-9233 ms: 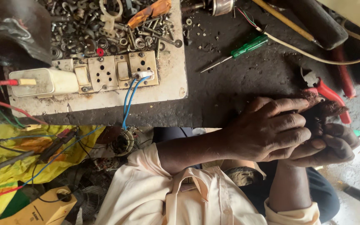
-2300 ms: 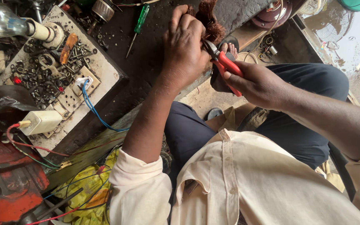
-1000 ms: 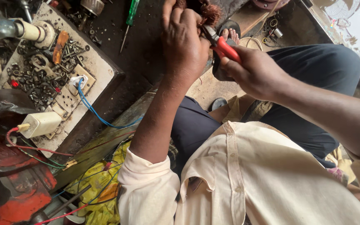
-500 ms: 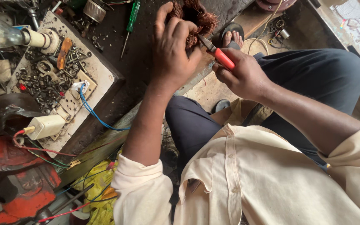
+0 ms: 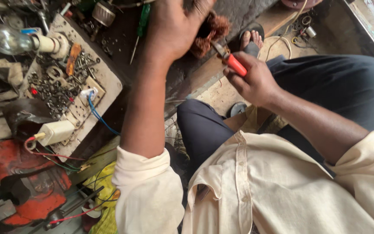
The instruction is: The person uses red-handled pliers to cut a bundle of copper wire into smaller pieces on a cluttered workbench. The person repeatedly grips and snips the wire, occasionally adjusting the bundle with their left hand.
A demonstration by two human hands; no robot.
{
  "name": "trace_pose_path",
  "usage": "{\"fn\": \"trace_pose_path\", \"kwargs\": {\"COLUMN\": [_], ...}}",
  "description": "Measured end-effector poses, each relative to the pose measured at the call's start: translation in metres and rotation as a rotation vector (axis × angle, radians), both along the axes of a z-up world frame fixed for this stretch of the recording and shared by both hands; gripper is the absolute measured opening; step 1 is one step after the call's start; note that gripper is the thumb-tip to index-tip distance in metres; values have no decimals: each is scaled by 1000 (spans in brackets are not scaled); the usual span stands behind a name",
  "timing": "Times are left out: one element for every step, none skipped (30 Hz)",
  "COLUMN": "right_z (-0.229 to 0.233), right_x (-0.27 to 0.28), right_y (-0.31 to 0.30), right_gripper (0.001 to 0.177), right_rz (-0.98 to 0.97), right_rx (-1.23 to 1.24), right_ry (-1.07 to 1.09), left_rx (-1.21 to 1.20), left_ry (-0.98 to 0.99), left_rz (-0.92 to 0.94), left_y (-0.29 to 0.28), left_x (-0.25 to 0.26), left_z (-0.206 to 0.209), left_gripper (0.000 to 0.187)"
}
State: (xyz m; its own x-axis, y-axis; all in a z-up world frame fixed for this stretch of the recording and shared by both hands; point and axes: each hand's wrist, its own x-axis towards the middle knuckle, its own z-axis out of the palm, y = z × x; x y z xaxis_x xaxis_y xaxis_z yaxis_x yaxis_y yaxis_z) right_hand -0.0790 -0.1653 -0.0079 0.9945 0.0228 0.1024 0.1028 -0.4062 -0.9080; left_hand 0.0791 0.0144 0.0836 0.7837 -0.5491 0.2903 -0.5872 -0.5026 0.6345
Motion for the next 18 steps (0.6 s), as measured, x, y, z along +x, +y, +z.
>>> {"fn": "trace_pose_path", "kwargs": {"right_z": [-1,-2,-4,-8,-12,-16,-19,-22,-24,-24,-24,-24,-23,-22,-19,-15,-10,-5], "right_x": [0,1,0,2,3,4,3,3,8,11,10,9,8,7,6,4,2,1], "right_y": [-1,-1,-1,-2,-2,-3,-4,-5,-5,-6,-5,-5,-5,-5,-5,-5,-5,-6], "right_gripper": [27,27,28,28,28,28,28,27,26,27,28,29,30,30,31,31,32,32], "right_rz": [5,11,13,11,10,10,23,36,44,51,54,57,51,46,42,45,49,54], "right_rx": [2,4,7,-18,-44,-70,-48,-26,-4,4,13,21,-5,-32,-58,-67,-76,-85], "right_ry": [-8,-16,-16,-53,-87,-122,-125,-127,-148,-183,-210,-238,-229,-219,-210,-196,-183,-171], "left_rx": [-14,-28,-52,-77,-103,-99,-96,-93,-62,-31,2,-13,-31,-48,-47,-46,-45,-22], "left_ry": [14,29,3,-23,-47,-21,4,29,-2,-33,-58,-24,12,48,57,65,72,63], "left_rz": [-20,-39,-54,-68,-81,-114,-133,-153,-137,-120,-107,-97,-90,-83,-68,-54,-39,-35], "left_y": [-5,-9,-8,-4,-2,-3,-1,0,0,-2,-3,-3,-3,-4,-5,-6,-6,-6], "left_x": [2,5,5,4,4,7,9,8,9,8,7,6,6,5,5,5,5,6], "left_z": [-6,-10,-12,-13,-13,-13,-12,-12,-10,-8,-8,-6,-6,-6,-6,-7,-7,-6], "left_gripper": [44,43,42,42,42,40,39,37,38,38,39,39,39,40,40,41,41,41]}}
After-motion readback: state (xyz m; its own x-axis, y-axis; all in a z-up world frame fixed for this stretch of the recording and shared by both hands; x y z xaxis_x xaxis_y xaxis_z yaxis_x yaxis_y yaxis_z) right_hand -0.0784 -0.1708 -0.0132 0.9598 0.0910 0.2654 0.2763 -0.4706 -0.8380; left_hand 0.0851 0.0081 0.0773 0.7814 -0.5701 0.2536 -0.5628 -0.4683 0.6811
